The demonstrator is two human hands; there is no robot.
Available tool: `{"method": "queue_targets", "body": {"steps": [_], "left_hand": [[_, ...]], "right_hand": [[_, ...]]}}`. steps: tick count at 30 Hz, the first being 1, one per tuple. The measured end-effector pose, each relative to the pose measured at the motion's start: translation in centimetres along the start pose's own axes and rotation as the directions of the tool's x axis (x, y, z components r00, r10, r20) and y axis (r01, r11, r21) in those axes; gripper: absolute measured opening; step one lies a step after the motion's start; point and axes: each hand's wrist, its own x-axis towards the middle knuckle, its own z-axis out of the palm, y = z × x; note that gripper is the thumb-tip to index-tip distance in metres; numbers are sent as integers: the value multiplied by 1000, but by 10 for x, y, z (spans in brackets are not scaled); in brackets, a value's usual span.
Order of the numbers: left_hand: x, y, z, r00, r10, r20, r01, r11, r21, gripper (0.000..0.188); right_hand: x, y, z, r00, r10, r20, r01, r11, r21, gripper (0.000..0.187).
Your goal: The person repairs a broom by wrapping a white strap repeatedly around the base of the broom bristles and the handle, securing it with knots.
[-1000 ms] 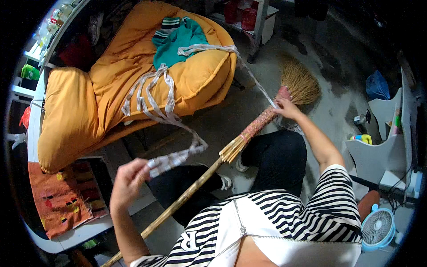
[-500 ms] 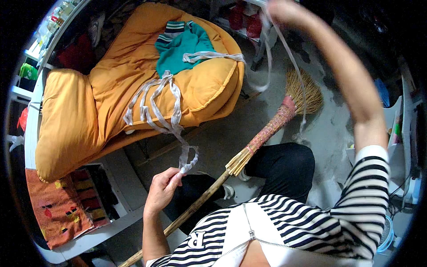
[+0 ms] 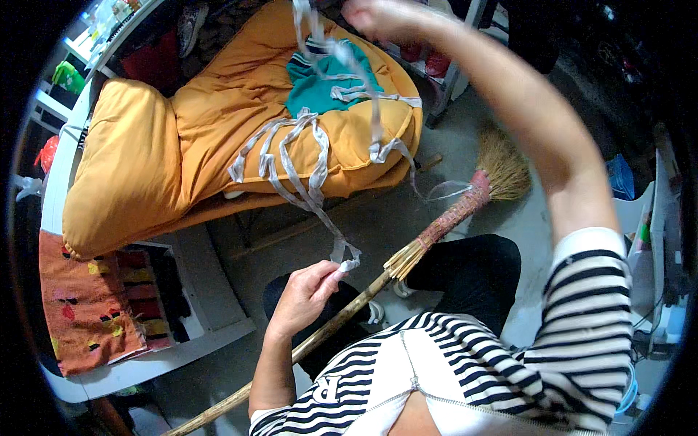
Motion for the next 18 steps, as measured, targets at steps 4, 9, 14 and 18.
{"method": "queue_targets", "body": {"steps": [4,9,14,18], "left_hand": [[-12,-3,2,998,-49,-41,50,999,9,17],[-2,15,10,999,-33,15,31,995,96,17],[11,27,31,996,62,71,-66,996,55,16],[8,20,38,994,74,82,-78,996,50,14]], "right_hand": [[-158,-89,78,436,757,486,-900,366,237,15],[-246,-163,122,372,867,332,-727,49,685,64],[-266,-208,146,337,932,137,-595,98,798,72],[-244,-230,109,183,733,655,-697,-373,613,26]]}}
